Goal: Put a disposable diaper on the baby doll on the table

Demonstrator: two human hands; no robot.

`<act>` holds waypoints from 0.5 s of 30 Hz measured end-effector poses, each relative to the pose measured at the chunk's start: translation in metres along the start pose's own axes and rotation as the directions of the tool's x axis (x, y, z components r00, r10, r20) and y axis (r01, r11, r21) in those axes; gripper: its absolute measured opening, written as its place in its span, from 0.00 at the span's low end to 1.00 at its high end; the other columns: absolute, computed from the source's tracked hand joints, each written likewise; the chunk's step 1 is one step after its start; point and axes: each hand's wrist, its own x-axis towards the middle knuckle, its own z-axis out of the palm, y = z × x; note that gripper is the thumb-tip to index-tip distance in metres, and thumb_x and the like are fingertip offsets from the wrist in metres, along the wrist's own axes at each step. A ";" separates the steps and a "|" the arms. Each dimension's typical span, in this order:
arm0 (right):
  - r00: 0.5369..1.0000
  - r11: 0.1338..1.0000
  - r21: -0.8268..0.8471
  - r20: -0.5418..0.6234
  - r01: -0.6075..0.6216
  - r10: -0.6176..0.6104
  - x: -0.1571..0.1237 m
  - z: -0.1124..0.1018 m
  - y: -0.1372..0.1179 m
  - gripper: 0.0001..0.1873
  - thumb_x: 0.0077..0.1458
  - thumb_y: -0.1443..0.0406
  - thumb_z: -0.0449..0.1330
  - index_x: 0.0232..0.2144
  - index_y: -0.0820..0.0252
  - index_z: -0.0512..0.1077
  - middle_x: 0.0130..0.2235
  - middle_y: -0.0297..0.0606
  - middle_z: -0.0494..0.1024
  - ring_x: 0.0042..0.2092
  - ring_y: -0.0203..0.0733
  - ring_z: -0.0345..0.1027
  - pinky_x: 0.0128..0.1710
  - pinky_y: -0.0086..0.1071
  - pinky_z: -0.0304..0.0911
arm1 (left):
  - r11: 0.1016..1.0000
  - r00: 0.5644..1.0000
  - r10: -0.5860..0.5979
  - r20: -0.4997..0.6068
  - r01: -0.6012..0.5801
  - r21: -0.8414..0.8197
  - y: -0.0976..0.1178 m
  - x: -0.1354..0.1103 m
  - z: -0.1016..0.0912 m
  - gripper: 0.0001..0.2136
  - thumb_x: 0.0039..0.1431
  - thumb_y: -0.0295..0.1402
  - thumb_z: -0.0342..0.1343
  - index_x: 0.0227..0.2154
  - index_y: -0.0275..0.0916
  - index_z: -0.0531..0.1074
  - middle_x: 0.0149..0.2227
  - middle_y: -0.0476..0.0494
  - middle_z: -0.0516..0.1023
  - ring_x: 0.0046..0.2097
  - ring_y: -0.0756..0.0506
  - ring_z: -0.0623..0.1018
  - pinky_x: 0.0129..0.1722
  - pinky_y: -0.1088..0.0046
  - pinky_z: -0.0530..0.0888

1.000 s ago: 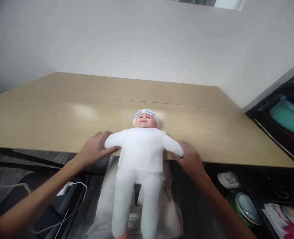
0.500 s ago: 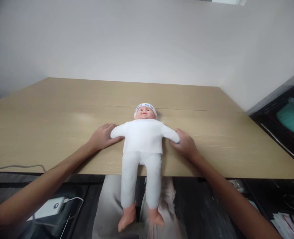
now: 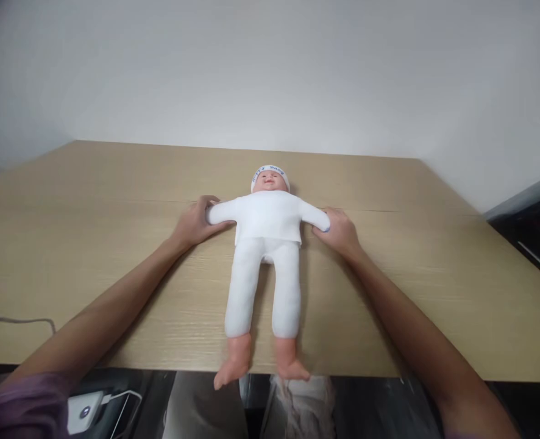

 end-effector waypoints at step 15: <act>0.985 0.986 -0.116 -0.136 -0.124 0.108 0.067 0.046 0.060 0.32 0.69 0.43 0.61 0.57 0.63 0.78 0.56 0.61 0.79 0.57 0.68 0.68 0.60 0.57 0.65 | 0.994 0.992 -0.012 -0.125 0.026 0.109 -0.037 0.062 0.022 0.28 0.71 0.56 0.60 0.63 0.41 0.71 0.63 0.31 0.78 0.64 0.27 0.72 0.66 0.50 0.65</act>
